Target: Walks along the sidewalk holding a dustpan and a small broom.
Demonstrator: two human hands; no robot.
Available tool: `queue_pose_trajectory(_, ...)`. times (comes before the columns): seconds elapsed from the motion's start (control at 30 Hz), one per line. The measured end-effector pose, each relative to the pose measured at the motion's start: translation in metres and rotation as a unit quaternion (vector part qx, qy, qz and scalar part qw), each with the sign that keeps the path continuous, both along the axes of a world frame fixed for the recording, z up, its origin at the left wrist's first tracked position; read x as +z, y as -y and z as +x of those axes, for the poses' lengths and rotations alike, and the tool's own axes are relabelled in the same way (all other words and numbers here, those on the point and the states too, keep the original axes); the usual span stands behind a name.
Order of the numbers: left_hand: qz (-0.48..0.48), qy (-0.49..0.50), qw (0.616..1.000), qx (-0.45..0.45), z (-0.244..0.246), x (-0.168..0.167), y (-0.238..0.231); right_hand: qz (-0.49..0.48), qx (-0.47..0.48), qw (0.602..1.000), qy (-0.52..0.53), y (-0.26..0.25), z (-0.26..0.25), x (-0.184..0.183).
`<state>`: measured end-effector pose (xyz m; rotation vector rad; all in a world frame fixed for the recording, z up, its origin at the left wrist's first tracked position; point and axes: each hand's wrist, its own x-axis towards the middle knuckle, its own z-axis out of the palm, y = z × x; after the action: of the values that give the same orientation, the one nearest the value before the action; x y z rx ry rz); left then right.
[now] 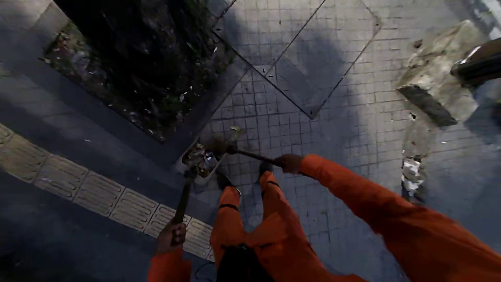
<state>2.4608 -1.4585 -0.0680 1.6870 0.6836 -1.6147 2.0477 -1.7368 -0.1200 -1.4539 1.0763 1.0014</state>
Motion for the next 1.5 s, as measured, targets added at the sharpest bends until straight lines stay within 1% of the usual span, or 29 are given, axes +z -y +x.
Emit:
queue_pose_trajectory(0.07,-0.004,0.005,1.000,-0.027,0.014,0.000,-0.009,0.000,-0.087,0.996,0.001,-0.059,-0.039,0.011)
queue_pose_trajectory(0.1,0.000,0.016,0.999,-0.039,0.019,0.002,-0.012,-0.007,-0.134,0.991,-0.008,-0.087,-0.049,0.019)
queue_pose_trajectory(0.17,0.005,0.031,0.997,-0.070,0.031,0.007,-0.011,-0.016,-0.227,0.973,-0.042,-0.130,-0.045,0.029)
queue_pose_trajectory(0.2,0.008,0.035,0.996,-0.085,0.036,0.010,-0.008,-0.027,-0.265,0.962,-0.059,-0.144,-0.036,0.027)
queue_pose_trajectory(0.23,0.013,0.039,0.994,-0.100,0.038,0.012,-0.002,-0.044,-0.294,0.952,-0.073,-0.151,-0.025,0.017)
queue_pose_trajectory(0.3,0.030,0.050,0.991,-0.123,0.037,0.008,0.013,-0.060,-0.315,0.943,-0.093,-0.152,-0.001,-0.016)
queue_pose_trajectory(0.37,0.048,0.056,0.987,-0.142,0.033,0.005,0.024,-0.048,-0.291,0.950,-0.104,-0.153,0.023,-0.045)
queue_pose_trajectory(0.4,0.050,0.055,0.985,-0.154,0.033,0.005,0.029,-0.036,-0.263,0.958,-0.104,-0.159,0.037,-0.049)
queue_pose_trajectory(0.5,0.059,0.044,0.982,-0.176,0.029,0.005,0.030,-0.001,-0.198,0.976,-0.091,-0.187,0.076,-0.033)
queue_pose_trajectory(0.6,0.054,0.042,0.979,-0.192,0.024,0.000,0.022,0.040,-0.179,0.982,-0.048,-0.213,0.110,-0.023)
queue_pose_trajectory(0.67,0.048,0.041,0.983,-0.173,0.019,0.000,0.013,0.058,-0.183,0.981,-0.032,-0.224,0.126,-0.019)
queue_pose_trajectory(0.73,0.040,0.035,0.988,-0.144,0.017,0.001,-0.001,0.071,-0.174,0.982,-0.027,-0.224,0.134,-0.012)
queue_pose_trajectory(0.83,0.029,0.033,0.992,-0.119,0.014,-0.005,-0.039,0.072,-0.165,0.983,-0.026,-0.221,0.129,-0.011)
queue_pose_trajectory(0.9,0.010,0.032,0.993,-0.112,0.016,-0.009,-0.067,0.064,-0.165,0.984,-0.021,-0.217,0.116,-0.011)
queue_pose_trajectory(0.97,-0.009,0.035,0.995,-0.091,0.020,-0.010,-0.086,0.059,-0.141,0.988,-0.017,-0.206,0.097,-0.002)
queue_pose_trajectory(1.03,-0.010,0.034,0.998,-0.061,0.021,-0.008,-0.098,0.048,-0.086,0.995,-0.007,-0.200,0.067,0.013)
queue_pose_trajectory(1.1,-0.005,0.036,0.999,-0.036,0.022,-0.008,-0.103,0.033,-0.048,0.998,-0.012,-0.191,0.043,0.035)
queue_pose_trajectory(1.17,0.004,0.042,0.999,-0.013,0.024,-0.006,-0.107,0.020,-0.038,0.998,-0.038,-0.188,0.026,0.057)
queue_pose_trajectory(1.23,0.010,0.036,0.999,0.008,0.027,-0.003,-0.110,0.006,-0.039,0.997,-0.065,-0.189,0.018,0.064)
queue_pose_trajectory(1.27,0.012,0.030,0.999,0.015,0.029,0.000,-0.110,-0.005,-0.046,0.996,-0.072,-0.189,0.018,0.061)
queue_pose_trajectory(1.33,0.017,0.023,0.999,0.017,0.033,0.001,-0.108,-0.027,-0.068,0.994,-0.083,-0.184,0.030,0.044)
queue_pose_trajectory(1.43,0.031,0.021,0.999,-0.017,0.037,0.001,-0.102,-0.045,-0.098,0.991,-0.084,-0.166,0.077,0.005)
queue_pose_trajectory(1.5,0.044,0.018,0.998,-0.042,0.036,0.000,-0.096,-0.028,-0.060,0.994,-0.082,-0.155,0.102,-0.020)
